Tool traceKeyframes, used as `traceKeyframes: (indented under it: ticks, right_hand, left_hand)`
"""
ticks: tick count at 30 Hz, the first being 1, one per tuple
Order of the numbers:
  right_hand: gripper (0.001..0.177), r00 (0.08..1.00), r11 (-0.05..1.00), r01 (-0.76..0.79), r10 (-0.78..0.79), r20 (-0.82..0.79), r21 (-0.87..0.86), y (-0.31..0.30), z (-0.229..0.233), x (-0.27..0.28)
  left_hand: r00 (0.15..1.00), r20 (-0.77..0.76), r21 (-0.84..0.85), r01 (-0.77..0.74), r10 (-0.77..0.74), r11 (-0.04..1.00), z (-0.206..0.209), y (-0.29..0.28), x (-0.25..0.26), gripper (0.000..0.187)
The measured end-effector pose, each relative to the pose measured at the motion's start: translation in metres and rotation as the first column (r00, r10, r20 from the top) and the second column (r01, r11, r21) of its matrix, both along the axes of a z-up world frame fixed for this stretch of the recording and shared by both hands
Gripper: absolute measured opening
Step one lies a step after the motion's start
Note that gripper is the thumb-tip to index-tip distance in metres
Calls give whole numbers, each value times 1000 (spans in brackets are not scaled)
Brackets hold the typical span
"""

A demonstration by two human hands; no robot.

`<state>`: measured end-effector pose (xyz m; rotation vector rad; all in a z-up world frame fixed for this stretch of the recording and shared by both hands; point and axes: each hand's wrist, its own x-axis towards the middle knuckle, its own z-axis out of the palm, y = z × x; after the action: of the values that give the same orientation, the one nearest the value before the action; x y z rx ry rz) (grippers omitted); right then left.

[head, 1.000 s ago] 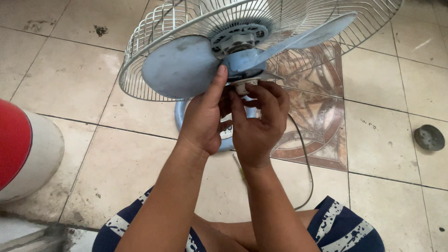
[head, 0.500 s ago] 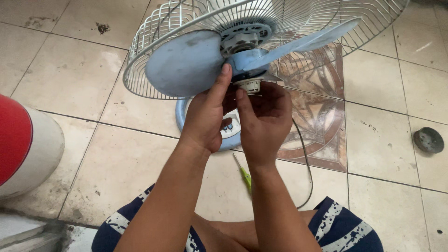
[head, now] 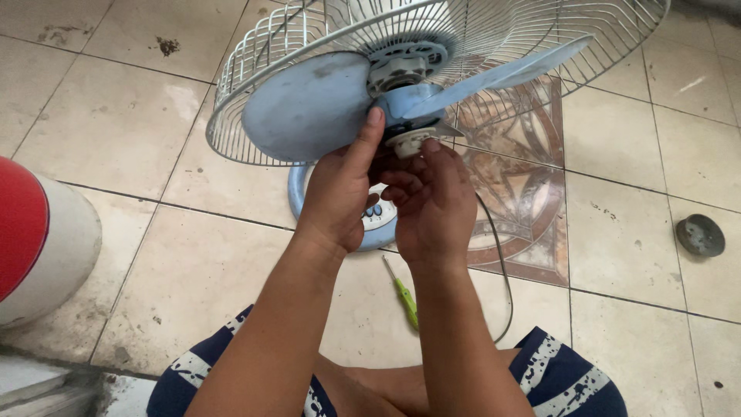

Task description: The person assembles a pedestal fan by attaching the front grille, fan blades, and securing the blade nut. They use a screwdriver to tighten the nut and then test the fan by turning it on.

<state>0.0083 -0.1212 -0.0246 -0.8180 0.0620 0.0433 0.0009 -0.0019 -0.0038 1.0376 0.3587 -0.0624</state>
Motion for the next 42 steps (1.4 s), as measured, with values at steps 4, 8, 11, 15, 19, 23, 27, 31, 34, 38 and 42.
traceKeyframes:
  ticks: [4, 8, 11, 15, 19, 23, 27, 31, 34, 38, 42]
  right_hand:
    - [35, 969, 973, -119, 158, -193, 198, -2, 2, 0]
    - [38, 963, 983, -105, 138, -231, 150, 3, 7, -4]
    - [29, 998, 998, 33, -35, -47, -58, 9, 8, -6]
    - [27, 997, 993, 63, -59, 50, -96, 7, 5, -6]
    - [37, 965, 954, -109, 169, -202, 281, 0, 2, -1]
    - [33, 913, 881, -87, 257, -316, 466, -5, -1, 4]
    - [31, 927, 920, -185, 280, -251, 345, -14, -4, -1]
    - [33, 919, 912, -293, 351, -177, 287, -25, -9, -6]
    - [36, 881, 880, -390, 442, -166, 272, -36, -11, -9]
    - [41, 834, 868, -429, 487, -260, 251, -58, -9, -17]
    - [40, 856, 883, -424, 463, -229, 200, -79, -3, -26]
  left_hand:
    - [1000, 19, -32, 1, 0, 999, 0, 0, 1, 59]
    - [997, 70, -42, 18, -15, 999, 2, 0, 0, 60]
    - [996, 91, -129, 37, -25, 991, 2, 0, 0, 57]
    - [999, 41, 17, -32, 32, 999, 0, -1, 1, 58]
    - [996, 85, -53, 1, 4, 999, -4, 0, 0, 53]
    - [973, 219, -85, 93, -73, 992, -4, 4, -2, 44]
    - [988, 45, 78, 146, -150, 986, 0, 13, -4, 31]
    - [953, 90, 265, 258, -290, 929, 11, 17, -8, 36]
    - [928, 45, 392, 324, -369, 861, 21, 19, -16, 40]
    - [847, 172, 584, 323, -503, 744, 27, 12, -24, 53]
    - [844, 149, 632, 320, -515, 706, 27, -7, -28, 64]
